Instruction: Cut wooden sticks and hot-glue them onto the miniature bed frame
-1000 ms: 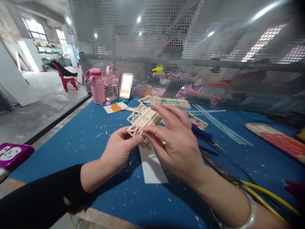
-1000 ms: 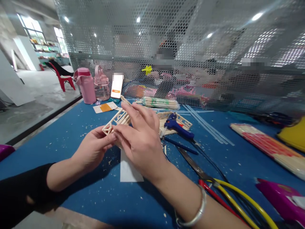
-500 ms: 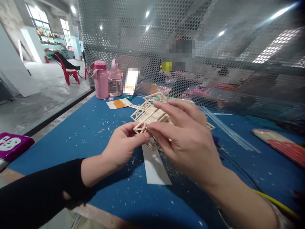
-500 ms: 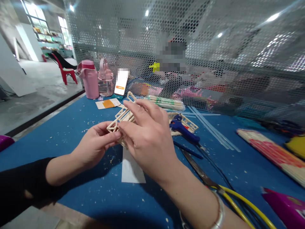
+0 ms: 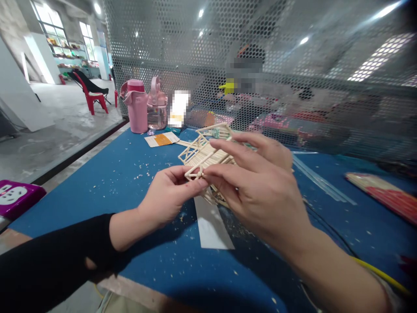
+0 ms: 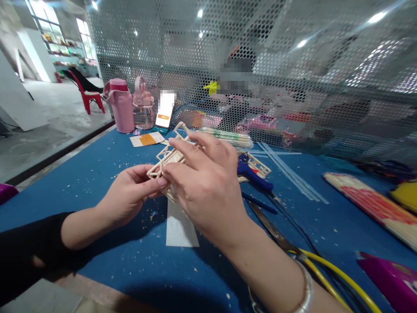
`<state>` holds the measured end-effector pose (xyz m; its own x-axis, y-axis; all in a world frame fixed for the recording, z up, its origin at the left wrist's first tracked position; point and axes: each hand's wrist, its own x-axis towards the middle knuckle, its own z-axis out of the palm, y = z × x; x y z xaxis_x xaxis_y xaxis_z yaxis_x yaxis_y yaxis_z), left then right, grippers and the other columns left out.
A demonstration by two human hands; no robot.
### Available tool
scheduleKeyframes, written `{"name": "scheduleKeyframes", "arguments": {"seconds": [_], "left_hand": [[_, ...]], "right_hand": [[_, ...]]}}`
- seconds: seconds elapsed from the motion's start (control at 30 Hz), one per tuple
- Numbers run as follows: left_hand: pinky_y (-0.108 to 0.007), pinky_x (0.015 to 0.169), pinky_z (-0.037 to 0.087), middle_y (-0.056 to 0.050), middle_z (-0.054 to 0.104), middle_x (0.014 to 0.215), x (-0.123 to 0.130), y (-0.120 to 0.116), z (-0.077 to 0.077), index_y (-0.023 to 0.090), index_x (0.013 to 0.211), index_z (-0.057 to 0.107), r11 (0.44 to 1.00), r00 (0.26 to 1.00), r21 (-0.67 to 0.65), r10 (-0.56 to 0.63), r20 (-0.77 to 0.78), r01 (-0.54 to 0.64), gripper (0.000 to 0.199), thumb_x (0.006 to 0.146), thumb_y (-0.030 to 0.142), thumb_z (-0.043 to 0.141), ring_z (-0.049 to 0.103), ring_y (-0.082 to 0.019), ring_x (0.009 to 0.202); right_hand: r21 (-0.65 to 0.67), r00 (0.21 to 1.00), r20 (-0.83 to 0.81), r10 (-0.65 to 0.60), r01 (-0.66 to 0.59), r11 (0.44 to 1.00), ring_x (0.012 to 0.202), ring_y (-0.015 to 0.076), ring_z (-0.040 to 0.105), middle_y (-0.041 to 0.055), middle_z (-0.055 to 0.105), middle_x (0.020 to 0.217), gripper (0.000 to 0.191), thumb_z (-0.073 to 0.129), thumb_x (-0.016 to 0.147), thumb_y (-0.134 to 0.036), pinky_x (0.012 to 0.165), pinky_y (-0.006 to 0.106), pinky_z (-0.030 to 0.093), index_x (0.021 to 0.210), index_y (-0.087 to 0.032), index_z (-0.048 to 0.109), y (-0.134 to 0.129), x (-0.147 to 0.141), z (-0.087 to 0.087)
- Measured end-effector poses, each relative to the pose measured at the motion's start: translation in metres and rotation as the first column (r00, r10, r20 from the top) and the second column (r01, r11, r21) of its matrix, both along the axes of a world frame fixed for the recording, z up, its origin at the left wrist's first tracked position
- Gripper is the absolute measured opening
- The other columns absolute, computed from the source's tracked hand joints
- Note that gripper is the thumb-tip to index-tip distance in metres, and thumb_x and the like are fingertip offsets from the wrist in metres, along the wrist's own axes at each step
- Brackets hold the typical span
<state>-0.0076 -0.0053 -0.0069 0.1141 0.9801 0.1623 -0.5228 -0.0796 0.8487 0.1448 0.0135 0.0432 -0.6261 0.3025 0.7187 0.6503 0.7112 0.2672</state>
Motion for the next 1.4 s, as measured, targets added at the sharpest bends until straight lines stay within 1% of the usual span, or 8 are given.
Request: {"name": "scheduleKeyframes", "arguments": {"seconds": [0.17, 0.4, 0.63, 0.8, 0.9, 1.03, 1.2, 1.4], "left_hand": [[-0.02, 0.058, 0.043, 0.001, 0.064, 0.066, -0.003, 0.001, 0.0, 0.015, 0.076, 0.071, 1.0, 0.999, 0.02, 0.013, -0.053, -0.012, 0.01, 0.067, 0.018, 0.074, 0.051, -0.006, 0.056], [-0.02, 0.058, 0.043, 0.0, 0.065, 0.067, -0.004, 0.001, 0.002, 0.015, 0.077, 0.071, 1.0, 0.997, 0.02, 0.02, -0.08, -0.019, 0.01, 0.067, 0.016, 0.073, 0.053, -0.007, 0.058], [-0.027, 0.072, 0.05, -0.003, 0.07, 0.082, -0.006, 0.002, 0.008, 0.014, 0.087, 0.069, 0.999, 0.995, 0.002, 0.052, -0.087, -0.052, 0.025, 0.062, 0.013, 0.075, 0.061, -0.013, 0.073], [-0.028, 0.076, 0.051, -0.003, 0.071, 0.09, -0.004, 0.002, 0.008, 0.016, 0.1, 0.064, 0.996, 0.996, 0.03, 0.087, -0.034, -0.086, 0.038, 0.064, 0.008, 0.073, 0.064, -0.015, 0.083], [-0.026, 0.075, 0.05, -0.002, 0.071, 0.087, -0.004, 0.001, 0.006, 0.019, 0.109, 0.058, 0.997, 0.997, 0.039, 0.072, 0.002, -0.072, 0.047, 0.065, 0.007, 0.07, 0.064, -0.013, 0.081], [-0.024, 0.073, 0.049, 0.002, 0.07, 0.082, -0.003, 0.001, 0.006, 0.021, 0.112, 0.053, 0.998, 0.996, 0.013, 0.062, 0.061, -0.063, 0.053, 0.065, 0.006, 0.07, 0.064, -0.012, 0.076], [-0.023, 0.071, 0.048, 0.004, 0.067, 0.073, -0.004, 0.002, 0.008, 0.02, 0.109, 0.049, 0.996, 0.993, 0.005, 0.091, 0.071, -0.092, 0.049, 0.066, 0.005, 0.069, 0.063, -0.009, 0.068], [-0.024, 0.076, 0.049, 0.003, 0.068, 0.076, -0.005, 0.002, 0.009, 0.019, 0.104, 0.05, 0.988, 0.991, 0.073, 0.134, 0.006, -0.134, 0.043, 0.068, 0.008, 0.069, 0.065, -0.011, 0.077]], "right_hand": [[-0.016, 0.998, -0.056, -0.016, 0.016, 1.0, 0.112, 0.0301, 0.052, 0.0082, 0.064, 0.118, 0.017, 0.057, 0.084, -0.026, 0.091, 0.05, 0.042, 0.075, -0.022, 0.071, -0.003, -0.002, -0.003], [-0.031, 0.999, -0.052, 0.002, -0.004, 1.0, 0.112, 0.0311, 0.05, 0.0089, 0.064, 0.118, 0.015, 0.057, 0.084, -0.023, 0.091, 0.05, 0.044, 0.08, -0.02, 0.071, -0.004, -0.001, -0.003], [-0.029, 0.986, -0.165, -0.034, 0.029, 0.999, 0.105, 0.0307, 0.052, 0.0085, 0.065, 0.116, 0.012, 0.062, 0.081, -0.026, 0.091, 0.052, 0.043, 0.076, -0.022, 0.072, -0.003, -0.003, -0.004], [-0.055, 0.97, -0.232, -0.066, 0.055, 0.997, 0.118, 0.0355, 0.046, 0.0084, 0.057, 0.126, 0.011, 0.061, 0.081, -0.025, 0.096, 0.059, 0.037, 0.077, -0.024, 0.07, -0.003, -0.004, -0.008], [-0.049, 0.97, -0.235, -0.054, 0.043, 0.998, 0.121, 0.0361, 0.044, 0.0094, 0.054, 0.129, 0.009, 0.061, 0.08, -0.026, 0.097, 0.06, 0.036, 0.077, -0.023, 0.069, -0.002, -0.005, -0.009], [-0.05, 0.972, -0.229, -0.057, 0.047, 0.998, 0.12, 0.0335, 0.046, 0.0086, 0.055, 0.126, 0.009, 0.059, 0.081, -0.025, 0.098, 0.057, 0.037, 0.079, -0.024, 0.068, -0.002, -0.006, -0.012], [-0.051, 0.959, -0.275, -0.066, 0.053, 0.997, 0.121, 0.0337, 0.044, 0.0082, 0.056, 0.125, 0.009, 0.058, 0.082, -0.024, 0.097, 0.058, 0.037, 0.08, -0.025, 0.067, -0.006, -0.01, -0.018], [-0.032, 0.942, -0.332, -0.056, 0.048, 0.998, 0.12, 0.0348, 0.045, 0.0102, 0.056, 0.127, 0.009, 0.059, 0.082, -0.023, 0.097, 0.058, 0.036, 0.079, -0.022, 0.067, -0.004, -0.015, -0.029]]}}
